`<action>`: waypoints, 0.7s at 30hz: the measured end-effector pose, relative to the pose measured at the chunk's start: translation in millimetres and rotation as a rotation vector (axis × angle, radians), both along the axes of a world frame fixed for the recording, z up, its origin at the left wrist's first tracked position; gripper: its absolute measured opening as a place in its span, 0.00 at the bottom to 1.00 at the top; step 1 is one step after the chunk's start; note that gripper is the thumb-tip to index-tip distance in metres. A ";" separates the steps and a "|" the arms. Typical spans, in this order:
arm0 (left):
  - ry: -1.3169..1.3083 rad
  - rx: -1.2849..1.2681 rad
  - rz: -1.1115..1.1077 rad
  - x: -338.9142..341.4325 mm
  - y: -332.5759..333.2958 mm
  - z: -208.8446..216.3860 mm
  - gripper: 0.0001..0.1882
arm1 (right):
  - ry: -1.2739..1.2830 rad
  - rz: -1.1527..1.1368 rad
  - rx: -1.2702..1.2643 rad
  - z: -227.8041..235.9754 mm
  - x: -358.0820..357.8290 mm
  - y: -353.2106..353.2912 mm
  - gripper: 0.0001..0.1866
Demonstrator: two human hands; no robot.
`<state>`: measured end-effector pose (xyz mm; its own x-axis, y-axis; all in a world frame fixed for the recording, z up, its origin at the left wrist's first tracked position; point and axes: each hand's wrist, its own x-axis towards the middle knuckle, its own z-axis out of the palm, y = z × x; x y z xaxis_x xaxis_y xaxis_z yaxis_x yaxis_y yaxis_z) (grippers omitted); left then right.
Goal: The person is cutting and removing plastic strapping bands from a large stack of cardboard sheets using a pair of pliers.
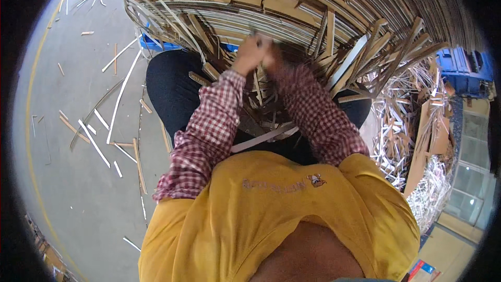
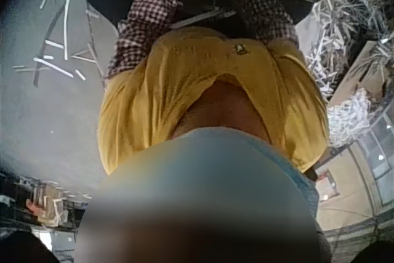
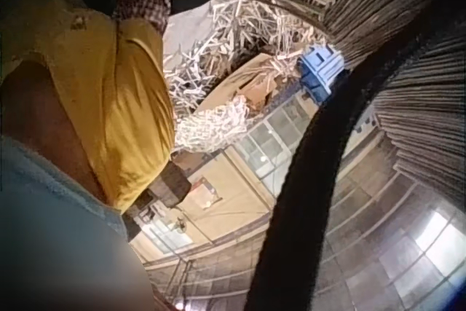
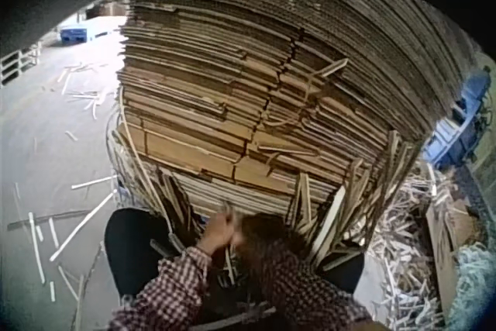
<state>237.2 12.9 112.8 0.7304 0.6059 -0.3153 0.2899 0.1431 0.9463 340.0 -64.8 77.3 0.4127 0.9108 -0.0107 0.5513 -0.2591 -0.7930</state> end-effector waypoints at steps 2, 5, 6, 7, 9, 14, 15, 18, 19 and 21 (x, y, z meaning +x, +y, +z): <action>-0.056 0.855 -0.283 -21.3 -35.0 -2.9 0.18 | 0.355 0.072 0.178 -2.5 -28.8 -46.3 0.11; -0.217 1.016 -0.432 -35.2 -53.2 -7.5 0.15 | 0.555 0.394 -0.157 2.8 -38.2 -87.0 0.11; -0.159 0.809 -0.141 -34.7 -50.2 -9.1 0.14 | 0.482 0.360 -0.331 5.7 -32.7 -90.1 0.11; -0.117 0.607 0.112 -31.9 -41.4 -9.9 0.13 | 0.435 0.269 -0.348 8.2 -23.6 -86.1 0.13; -0.385 0.517 0.673 -28.4 -16.0 -8.5 0.12 | 0.322 0.107 -0.428 15.5 1.8 -62.6 0.17; -0.441 0.089 0.252 -5.7 8.1 3.3 0.18 | 0.158 0.092 -0.198 28.2 40.8 20.9 0.24; -0.384 0.089 0.296 -0.9 6.6 5.0 0.19 | 0.143 0.062 -0.229 31.2 43.0 33.0 0.26; -0.372 0.123 0.279 8.1 3.6 5.0 0.20 | -0.105 0.065 -0.316 40.1 36.4 52.3 0.26; -0.457 0.206 0.314 10.2 3.9 3.4 0.20 | -0.212 0.157 -0.209 43.1 32.0 53.6 0.27; -0.411 0.195 0.306 13.4 7.2 -1.1 0.20 | 0.001 0.063 -0.232 48.0 22.6 53.1 0.28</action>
